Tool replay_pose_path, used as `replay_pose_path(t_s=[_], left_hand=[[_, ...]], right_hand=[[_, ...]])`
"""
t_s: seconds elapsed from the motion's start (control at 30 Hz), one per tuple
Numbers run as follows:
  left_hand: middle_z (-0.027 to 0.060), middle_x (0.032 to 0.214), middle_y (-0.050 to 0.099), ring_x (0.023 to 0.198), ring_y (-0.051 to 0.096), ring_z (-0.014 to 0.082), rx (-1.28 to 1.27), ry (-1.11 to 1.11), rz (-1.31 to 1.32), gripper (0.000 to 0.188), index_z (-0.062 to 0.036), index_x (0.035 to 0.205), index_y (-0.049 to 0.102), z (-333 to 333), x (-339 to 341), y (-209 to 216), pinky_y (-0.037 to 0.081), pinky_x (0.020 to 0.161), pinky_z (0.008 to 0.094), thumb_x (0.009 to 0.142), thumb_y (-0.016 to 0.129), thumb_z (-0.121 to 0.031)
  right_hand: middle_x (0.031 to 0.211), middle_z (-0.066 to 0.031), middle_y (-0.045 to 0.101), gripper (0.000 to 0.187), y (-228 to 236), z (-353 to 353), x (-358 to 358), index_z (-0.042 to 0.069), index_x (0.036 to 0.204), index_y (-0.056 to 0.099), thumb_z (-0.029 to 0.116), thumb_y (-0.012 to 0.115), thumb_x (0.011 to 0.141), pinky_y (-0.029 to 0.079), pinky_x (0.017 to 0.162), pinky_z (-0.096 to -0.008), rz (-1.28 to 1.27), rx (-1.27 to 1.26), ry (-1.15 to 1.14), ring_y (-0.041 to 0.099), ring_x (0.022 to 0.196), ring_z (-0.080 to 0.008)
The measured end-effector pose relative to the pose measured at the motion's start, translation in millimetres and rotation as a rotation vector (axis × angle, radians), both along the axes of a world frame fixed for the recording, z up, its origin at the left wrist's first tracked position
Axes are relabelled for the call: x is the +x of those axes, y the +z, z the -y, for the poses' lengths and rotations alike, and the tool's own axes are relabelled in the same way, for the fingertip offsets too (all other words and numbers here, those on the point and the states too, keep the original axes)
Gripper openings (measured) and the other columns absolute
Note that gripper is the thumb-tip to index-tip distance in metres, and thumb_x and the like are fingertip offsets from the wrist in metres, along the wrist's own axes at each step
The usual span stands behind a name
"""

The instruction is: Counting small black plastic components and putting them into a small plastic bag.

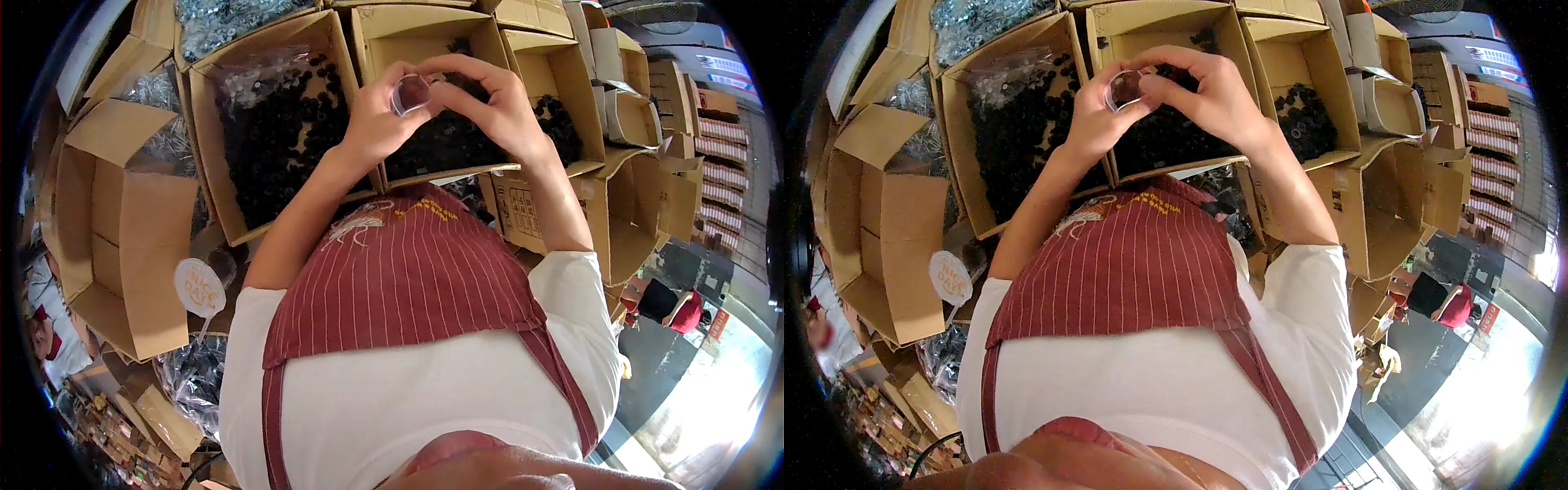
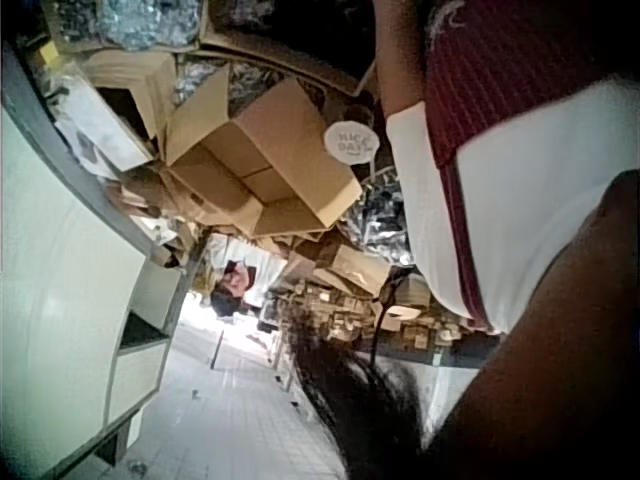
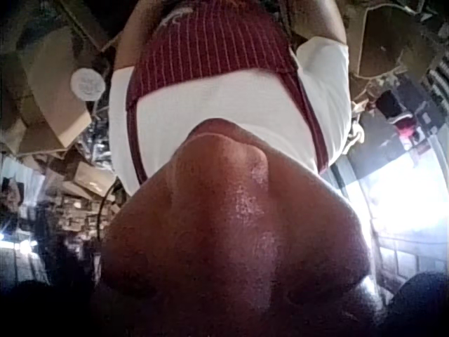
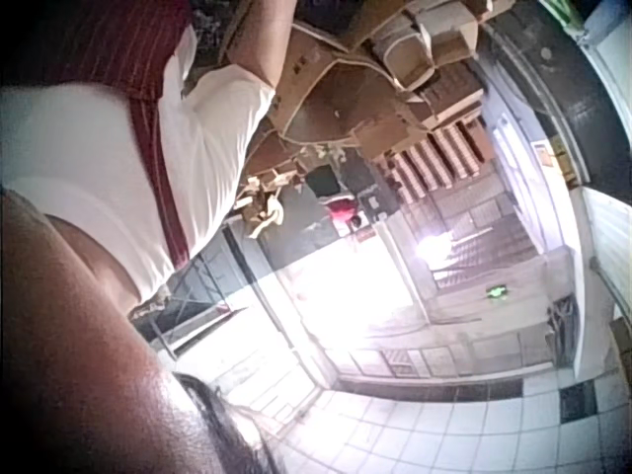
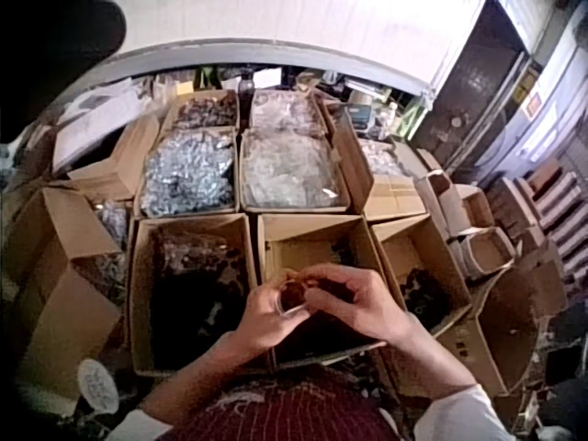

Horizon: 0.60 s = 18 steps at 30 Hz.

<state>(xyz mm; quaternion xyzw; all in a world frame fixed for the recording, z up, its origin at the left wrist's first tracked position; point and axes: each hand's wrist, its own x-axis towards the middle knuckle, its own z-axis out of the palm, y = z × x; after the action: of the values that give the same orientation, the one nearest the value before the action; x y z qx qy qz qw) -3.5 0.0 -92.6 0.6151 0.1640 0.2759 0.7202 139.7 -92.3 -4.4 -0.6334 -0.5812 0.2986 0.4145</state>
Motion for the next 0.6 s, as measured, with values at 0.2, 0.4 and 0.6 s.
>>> replay_pose_path(t_s=[0.2, 0.4, 0.6], left_hand=[[0.004, 0.104, 0.062, 0.097, 0.06, 0.0126, 0.109, 0.008, 0.095, 0.036, -0.0023, 0.115, 0.056, -1, -1, 1, 0.05, 0.089, 0.029, 0.082, 0.072, 0.001], [0.0008, 0.094, 0.062, 0.085, 0.057, 0.0094, -0.023, -0.036, 0.179, 0.029, -0.0041, 0.106, 0.055, 1, 0, -1, 0.049, 0.08, 0.0251, 0.083, 0.072, 0.002], [0.0003, 0.089, 0.06, 0.083, 0.056, 0.01, -0.099, -0.005, 0.163, 0.031, -0.0043, 0.109, 0.055, 12, 4, 13, 0.049, 0.078, 0.0264, 0.084, 0.072, -0.001]], right_hand=[[0.096, -0.008, 0.068, 0.036, 10, 0, -6, 0.001, 0.128, 0.058, 0.011, 0.062, 0.093, 0.052, 0.077, -0.0288, 0.201, 0.078, 0.116, 0.063, 0.082, -0.0125], [0.093, -0.0039, 0.059, 0.041, 23, -4, -8, -0.004, 0.133, 0.052, 0.013, 0.051, 0.095, 0.046, 0.072, -0.0254, -0.74, -0.199, 0.046, 0.05, 0.072, -0.0134], [0.116, -0.0102, 0.06, 0.045, 7, -14, -12, -0.003, 0.137, 0.047, 0.006, 0.049, 0.093, 0.044, 0.093, -0.033, -0.982, -0.045, 0.127, 0.056, 0.101, -0.0197]])
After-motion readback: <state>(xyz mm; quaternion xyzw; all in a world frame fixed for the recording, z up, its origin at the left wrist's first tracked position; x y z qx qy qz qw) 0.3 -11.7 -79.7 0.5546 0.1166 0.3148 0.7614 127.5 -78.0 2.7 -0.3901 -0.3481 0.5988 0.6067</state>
